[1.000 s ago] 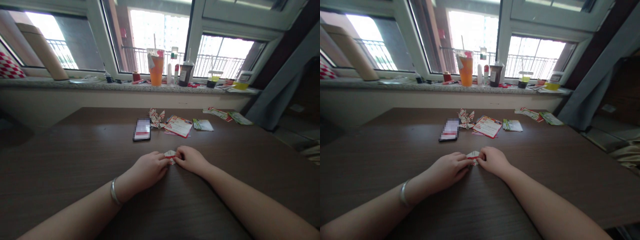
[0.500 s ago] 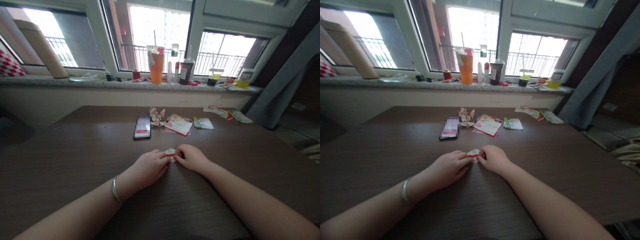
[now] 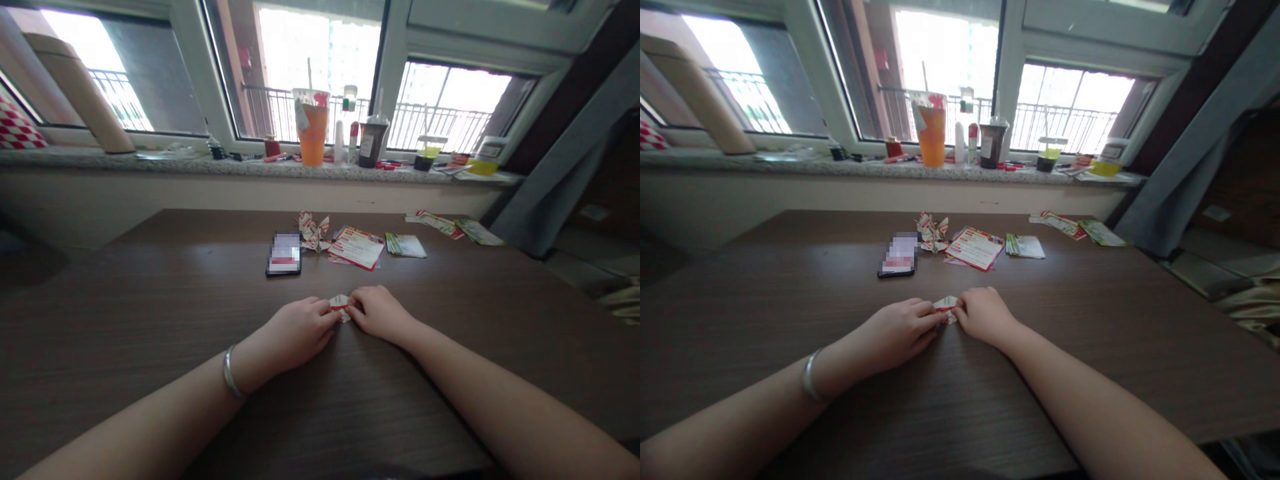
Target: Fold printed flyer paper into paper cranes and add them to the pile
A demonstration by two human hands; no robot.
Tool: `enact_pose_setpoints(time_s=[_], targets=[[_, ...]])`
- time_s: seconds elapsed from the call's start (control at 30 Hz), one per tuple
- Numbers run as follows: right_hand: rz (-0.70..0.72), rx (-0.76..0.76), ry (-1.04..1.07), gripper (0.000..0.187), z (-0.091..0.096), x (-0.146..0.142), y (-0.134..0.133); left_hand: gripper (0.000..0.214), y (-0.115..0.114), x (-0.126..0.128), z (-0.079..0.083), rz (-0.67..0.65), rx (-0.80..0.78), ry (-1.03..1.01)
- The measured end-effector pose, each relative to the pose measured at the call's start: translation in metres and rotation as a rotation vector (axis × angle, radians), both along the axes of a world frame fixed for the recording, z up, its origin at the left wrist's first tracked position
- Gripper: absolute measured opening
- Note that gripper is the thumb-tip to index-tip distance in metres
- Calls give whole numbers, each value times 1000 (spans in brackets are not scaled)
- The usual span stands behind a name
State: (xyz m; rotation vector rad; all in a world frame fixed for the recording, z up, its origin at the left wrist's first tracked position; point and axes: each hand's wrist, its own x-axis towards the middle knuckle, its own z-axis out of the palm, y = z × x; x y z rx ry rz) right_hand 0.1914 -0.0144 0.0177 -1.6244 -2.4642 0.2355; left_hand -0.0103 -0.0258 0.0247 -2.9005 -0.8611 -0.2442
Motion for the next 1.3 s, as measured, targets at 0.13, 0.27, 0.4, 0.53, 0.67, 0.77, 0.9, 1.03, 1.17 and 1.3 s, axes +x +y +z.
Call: enact_pose_setpoints(time_s=[0.13,0.27,0.4,0.53,0.67,0.77,0.9,1.03,1.17,1.3], targets=[[-57,-38,61,21,-2,0,1,25,1,-1,0,-10,-4,5],[-67,-56,87,18,-3,0,2,25,1,0,-2,7,5,14],[-66,-53,86,15,-3,-2,2,26,-1,1,-4,10,28,20],[8,31,91,11,-6,0,-1,26,-3,4,-6,16,57,27],[177,140,62,10,-8,5,-8,26,-2,5,-8,17,55,43],[208,165,-43,18,-5,6,-13,26,-1,5,-11,24,32,35],[194,149,-180,24,2,3,-18,29,-1,5,-11,50,4,29],[152,134,-241,24,9,0,-22,28,-3,6,-6,78,16,56],[136,117,-259,24,14,0,-24,21,-6,3,1,105,32,91],[105,100,-277,25,16,1,-26,22,-8,-4,5,107,58,87]])
